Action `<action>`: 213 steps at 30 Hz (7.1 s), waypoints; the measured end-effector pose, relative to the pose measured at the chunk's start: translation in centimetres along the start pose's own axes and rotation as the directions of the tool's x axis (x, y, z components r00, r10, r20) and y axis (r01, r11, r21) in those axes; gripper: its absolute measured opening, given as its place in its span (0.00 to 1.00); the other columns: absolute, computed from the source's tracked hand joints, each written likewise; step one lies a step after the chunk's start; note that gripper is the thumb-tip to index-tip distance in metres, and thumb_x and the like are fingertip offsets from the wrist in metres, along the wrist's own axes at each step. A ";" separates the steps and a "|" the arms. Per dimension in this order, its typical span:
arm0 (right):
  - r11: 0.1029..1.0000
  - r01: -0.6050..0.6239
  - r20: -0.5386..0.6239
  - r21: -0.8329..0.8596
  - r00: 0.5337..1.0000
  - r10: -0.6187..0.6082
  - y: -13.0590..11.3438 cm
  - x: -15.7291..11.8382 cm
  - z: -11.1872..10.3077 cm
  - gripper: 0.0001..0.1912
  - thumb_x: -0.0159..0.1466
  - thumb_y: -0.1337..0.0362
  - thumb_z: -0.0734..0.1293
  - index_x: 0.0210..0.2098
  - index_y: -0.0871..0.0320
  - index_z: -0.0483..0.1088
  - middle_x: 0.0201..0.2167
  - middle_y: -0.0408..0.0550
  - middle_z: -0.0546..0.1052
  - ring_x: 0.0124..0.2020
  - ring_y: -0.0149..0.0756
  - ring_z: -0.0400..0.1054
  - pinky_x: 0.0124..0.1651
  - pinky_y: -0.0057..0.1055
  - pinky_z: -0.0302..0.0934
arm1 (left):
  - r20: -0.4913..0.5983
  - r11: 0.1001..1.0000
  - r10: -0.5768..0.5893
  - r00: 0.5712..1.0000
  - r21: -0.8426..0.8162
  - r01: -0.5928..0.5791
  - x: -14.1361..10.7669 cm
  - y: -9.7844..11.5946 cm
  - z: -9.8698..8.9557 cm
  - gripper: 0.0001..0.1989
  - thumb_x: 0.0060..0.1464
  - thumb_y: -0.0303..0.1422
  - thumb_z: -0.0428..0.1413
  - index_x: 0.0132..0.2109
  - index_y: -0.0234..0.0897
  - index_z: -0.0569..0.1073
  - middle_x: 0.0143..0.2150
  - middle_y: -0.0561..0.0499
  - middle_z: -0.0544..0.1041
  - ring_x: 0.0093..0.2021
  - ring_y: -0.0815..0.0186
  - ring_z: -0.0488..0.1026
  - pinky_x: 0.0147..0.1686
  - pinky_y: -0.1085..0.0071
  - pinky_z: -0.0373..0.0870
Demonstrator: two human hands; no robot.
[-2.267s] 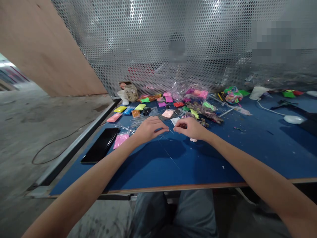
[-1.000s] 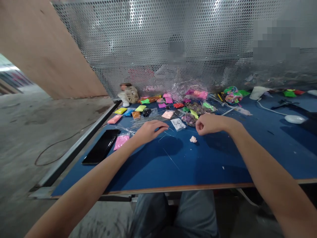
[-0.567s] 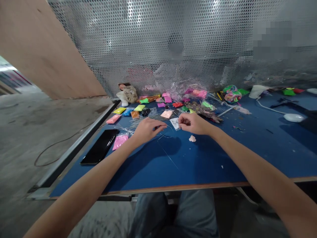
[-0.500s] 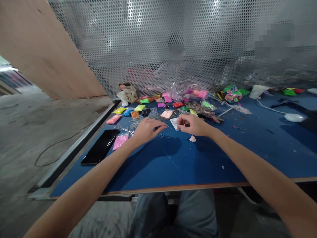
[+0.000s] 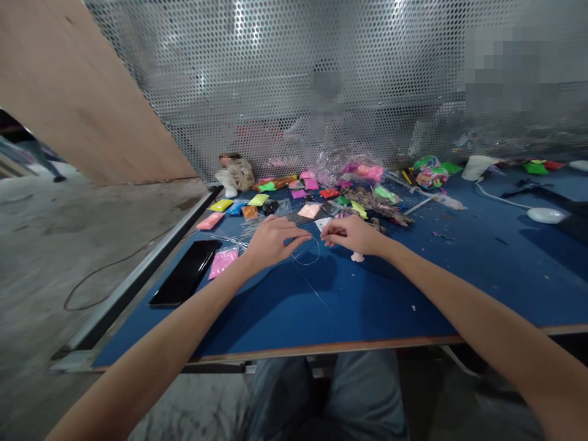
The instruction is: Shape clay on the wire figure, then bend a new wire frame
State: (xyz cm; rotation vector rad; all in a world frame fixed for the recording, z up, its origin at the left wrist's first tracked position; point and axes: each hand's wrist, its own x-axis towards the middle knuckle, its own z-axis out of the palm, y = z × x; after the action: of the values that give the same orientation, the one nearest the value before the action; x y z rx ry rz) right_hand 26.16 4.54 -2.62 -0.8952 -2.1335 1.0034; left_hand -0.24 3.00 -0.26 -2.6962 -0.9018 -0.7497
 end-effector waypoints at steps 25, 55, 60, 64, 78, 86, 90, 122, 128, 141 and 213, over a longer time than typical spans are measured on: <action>0.998 -0.034 -0.230 0.049 0.972 0.044 -2.8 0.0 1.9 0.10 0.59 0.55 0.74 0.33 0.55 0.80 0.33 0.47 0.82 0.34 0.38 0.75 0.40 0.37 0.69 | 0.034 0.979 0.142 0.989 0.142 -0.146 0.1 1.3 0.2 0.17 0.71 0.40 0.47 0.44 0.40 0.79 0.35 0.51 0.81 0.35 0.66 0.76 0.36 0.67 0.63; 0.944 -0.105 -0.173 0.314 0.971 0.166 -1.7 0.2 2.7 0.18 0.55 0.57 0.78 0.34 0.55 0.67 0.33 0.47 0.82 0.34 0.40 0.77 0.37 0.35 0.68 | -0.087 0.970 0.173 0.981 0.187 -0.154 0.1 0.0 -0.1 0.13 0.70 0.36 0.50 0.43 0.44 0.79 0.37 0.55 0.83 0.37 0.68 0.77 0.43 0.67 0.63; 0.849 -0.142 -0.193 0.509 0.942 0.274 -2.0 0.2 2.9 0.24 0.50 0.59 0.81 0.36 0.53 0.63 0.33 0.46 0.83 0.35 0.41 0.79 0.37 0.35 0.70 | -0.165 0.949 0.255 0.953 0.234 -0.213 0.0 -0.2 -0.5 0.09 0.68 0.32 0.53 0.49 0.45 0.78 0.46 0.56 0.83 0.43 0.68 0.76 0.46 0.65 0.64; 0.844 -0.171 -0.156 0.508 0.946 0.285 -2.3 0.1 2.7 0.21 0.51 0.59 0.80 0.37 0.53 0.68 0.33 0.47 0.83 0.38 0.43 0.80 0.42 0.38 0.72 | -0.185 0.927 0.328 0.926 0.252 -0.278 -0.2 -0.3 -0.8 0.07 0.67 0.31 0.55 0.46 0.45 0.78 0.40 0.57 0.83 0.38 0.69 0.75 0.40 0.67 0.63; 0.942 -0.173 -0.038 0.289 0.981 0.191 -2.4 0.2 2.2 0.16 0.55 0.51 0.77 0.35 0.57 0.81 0.34 0.50 0.84 0.39 0.43 0.79 0.49 0.41 0.71 | -0.201 0.896 0.387 0.900 0.313 -0.316 -0.1 0.0 -1.1 0.06 0.67 0.29 0.56 0.47 0.44 0.76 0.38 0.58 0.83 0.36 0.70 0.74 0.42 0.66 0.64; 0.950 -0.167 0.022 0.264 0.986 0.167 -3.0 0.0 2.3 0.15 0.59 0.51 0.74 0.34 0.57 0.79 0.35 0.50 0.83 0.38 0.40 0.75 0.47 0.39 0.68 | -0.189 0.894 0.381 0.905 0.327 -0.308 -0.1 0.0 -1.9 0.10 0.67 0.29 0.55 0.52 0.47 0.75 0.45 0.57 0.83 0.39 0.69 0.77 0.50 0.62 0.65; 0.966 -0.085 0.013 0.244 0.996 0.085 -3.3 -0.1 2.4 0.13 0.64 0.52 0.70 0.35 0.56 0.76 0.35 0.48 0.81 0.34 0.36 0.71 0.43 0.36 0.65 | -0.214 0.926 0.325 0.921 0.270 -0.264 -0.1 -0.6 -1.7 0.13 0.68 0.34 0.55 0.57 0.47 0.73 0.46 0.55 0.84 0.40 0.68 0.79 0.50 0.62 0.66; 0.920 -0.077 -0.052 0.385 0.993 0.105 -3.1 0.0 2.6 0.12 0.64 0.54 0.71 0.34 0.57 0.76 0.33 0.49 0.81 0.30 0.35 0.75 0.33 0.34 0.71 | -0.220 0.986 0.145 0.965 0.112 -0.123 0.2 -0.3 -0.9 0.08 0.68 0.36 0.54 0.44 0.42 0.78 0.37 0.55 0.84 0.35 0.70 0.78 0.39 0.67 0.63; 0.941 -0.100 -0.067 0.323 0.990 0.128 -3.4 0.0 2.7 0.14 0.64 0.52 0.71 0.32 0.57 0.75 0.29 0.47 0.79 0.24 0.30 0.69 0.26 0.30 0.64 | -0.144 0.962 0.233 0.962 0.176 -0.206 0.1 -0.2 -0.9 0.07 0.68 0.36 0.54 0.46 0.44 0.77 0.43 0.54 0.83 0.40 0.67 0.76 0.43 0.66 0.63; 0.942 -0.134 -0.022 0.307 0.989 0.148 -4.0 -0.1 2.3 0.14 0.62 0.51 0.72 0.31 0.56 0.78 0.29 0.48 0.80 0.24 0.30 0.66 0.26 0.32 0.60 | -0.187 0.932 0.327 0.926 0.223 -0.284 -0.1 0.2 -0.6 0.08 0.68 0.37 0.54 0.44 0.42 0.76 0.32 0.56 0.81 0.30 0.70 0.74 0.37 0.68 0.63; 0.972 -0.086 -0.062 -0.221 0.995 0.074 -1.2 -0.2 0.2 0.17 0.60 0.49 0.72 0.29 0.58 0.79 0.19 0.43 0.72 0.22 0.29 0.60 0.26 0.30 0.51 | 0.228 0.900 0.037 0.973 -0.431 0.067 -0.4 -0.7 -0.8 0.11 0.69 0.36 0.52 0.46 0.38 0.78 0.38 0.52 0.82 0.22 0.75 0.72 0.31 0.76 0.69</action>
State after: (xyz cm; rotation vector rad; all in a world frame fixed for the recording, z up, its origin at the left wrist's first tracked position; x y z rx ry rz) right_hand 25.77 3.72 -1.74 -1.1101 -2.2104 0.7784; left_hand -1.29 3.11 0.19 -3.2328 -0.8920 -0.7243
